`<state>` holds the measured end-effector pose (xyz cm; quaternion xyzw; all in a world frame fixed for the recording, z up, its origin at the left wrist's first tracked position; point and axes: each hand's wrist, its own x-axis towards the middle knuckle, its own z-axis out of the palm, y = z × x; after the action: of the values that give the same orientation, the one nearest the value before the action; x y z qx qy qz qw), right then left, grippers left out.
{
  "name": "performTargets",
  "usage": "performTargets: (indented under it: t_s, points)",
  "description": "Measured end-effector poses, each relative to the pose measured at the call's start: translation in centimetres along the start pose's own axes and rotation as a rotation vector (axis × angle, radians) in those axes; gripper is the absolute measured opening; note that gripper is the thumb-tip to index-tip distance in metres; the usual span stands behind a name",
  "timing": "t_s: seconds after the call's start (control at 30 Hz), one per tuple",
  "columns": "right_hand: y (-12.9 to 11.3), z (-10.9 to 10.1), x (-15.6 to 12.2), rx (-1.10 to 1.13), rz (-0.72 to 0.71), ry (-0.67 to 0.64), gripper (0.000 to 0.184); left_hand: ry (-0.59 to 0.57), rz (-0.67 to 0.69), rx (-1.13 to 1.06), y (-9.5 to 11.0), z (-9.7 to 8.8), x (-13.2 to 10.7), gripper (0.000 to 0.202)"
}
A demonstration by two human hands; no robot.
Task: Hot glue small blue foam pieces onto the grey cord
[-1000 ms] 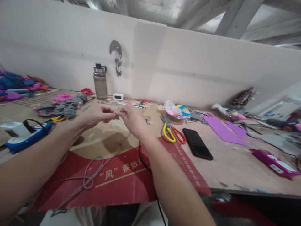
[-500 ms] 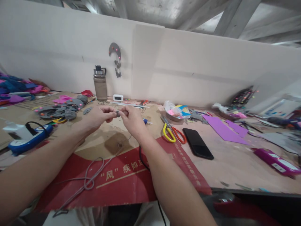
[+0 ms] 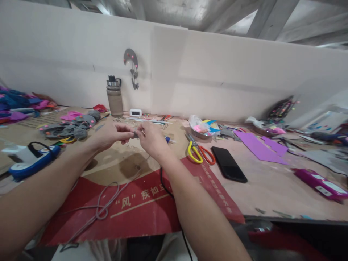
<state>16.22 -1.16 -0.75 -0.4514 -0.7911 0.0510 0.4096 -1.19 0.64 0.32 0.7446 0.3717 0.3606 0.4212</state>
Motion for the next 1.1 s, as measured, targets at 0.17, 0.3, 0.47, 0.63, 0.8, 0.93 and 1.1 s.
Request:
performTargets:
  t_s: [0.17,0.3,0.47,0.63,0.8,0.93,1.1]
  points:
    - [0.0,0.6,0.0,0.016,-0.016,0.036,0.008,0.059,-0.012,0.136,0.0,0.2,-0.1,0.018]
    - [-0.4,1.2,-0.2,0.1,0.005,0.112,0.008,0.21,0.01,0.084,-0.9,0.2,0.5,0.014]
    - [-1.3,2.0,-0.4,0.197,0.077,0.164,0.009,0.356,0.043,-0.076,-1.7,0.4,0.9,0.017]
    - [-1.6,2.7,-0.5,0.32,0.14,0.142,0.015,0.418,0.068,-0.198,-1.5,0.9,0.8,0.015]
    - [-1.8,2.9,-0.6,0.343,0.1,0.112,0.016,0.492,0.089,-0.226,-1.5,0.8,0.8,0.014]
    - [-2.4,3.4,-1.2,0.277,-0.023,0.003,0.019,0.56,0.129,-0.373,-1.5,0.3,1.0,0.013]
    - [-3.9,3.8,-2.1,0.214,-0.27,-0.267,0.022,0.639,0.107,-0.693,-1.0,-2.3,1.3,0.014]
